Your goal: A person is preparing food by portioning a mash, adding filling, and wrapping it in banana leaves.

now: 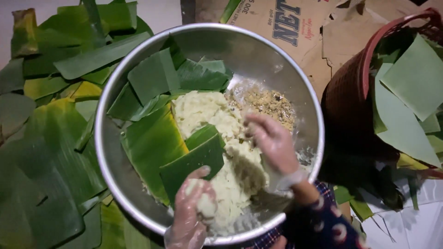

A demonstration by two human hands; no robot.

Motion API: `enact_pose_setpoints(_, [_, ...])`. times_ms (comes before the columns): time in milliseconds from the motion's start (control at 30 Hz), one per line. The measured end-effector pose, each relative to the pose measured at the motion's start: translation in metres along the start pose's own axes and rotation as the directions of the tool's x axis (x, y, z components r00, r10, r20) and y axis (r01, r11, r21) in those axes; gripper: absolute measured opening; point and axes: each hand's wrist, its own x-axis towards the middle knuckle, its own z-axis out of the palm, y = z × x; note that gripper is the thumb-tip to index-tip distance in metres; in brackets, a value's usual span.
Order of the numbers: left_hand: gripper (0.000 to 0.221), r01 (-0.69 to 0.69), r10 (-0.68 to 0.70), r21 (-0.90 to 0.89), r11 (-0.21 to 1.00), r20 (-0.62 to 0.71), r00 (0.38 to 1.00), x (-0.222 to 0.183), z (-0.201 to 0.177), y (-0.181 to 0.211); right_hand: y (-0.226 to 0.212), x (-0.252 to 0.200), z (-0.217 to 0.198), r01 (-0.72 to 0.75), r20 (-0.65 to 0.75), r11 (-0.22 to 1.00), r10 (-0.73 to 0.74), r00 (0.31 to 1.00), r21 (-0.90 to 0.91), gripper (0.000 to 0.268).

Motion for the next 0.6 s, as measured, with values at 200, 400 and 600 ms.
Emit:
enact_pose_setpoints(200, [0.041, -0.044, 0.006, -0.235, 0.971, -0.161, 0.987, 0.013, -0.007, -0.004, 0.08, 0.116, -0.061, -0.01, 0.083, 0.761, 0.084, 0.993, -0.649, 0.03])
enact_pose_setpoints(400, [0.081, -0.028, 0.076, -0.298, 0.954, 0.15, 0.986, 0.019, -0.009, -0.018, 0.091, 0.148, -0.042, -0.052, 0.18, 0.428, 0.484, 0.857, -0.902, 0.062])
enact_pose_setpoints(600, [0.06, 0.042, -0.041, -0.022, 0.999, 0.046, 0.998, 0.012, -0.015, -0.015, 0.109, 0.154, -0.037, 0.048, 0.159, 0.341, 0.306, 0.938, -0.939, 0.018])
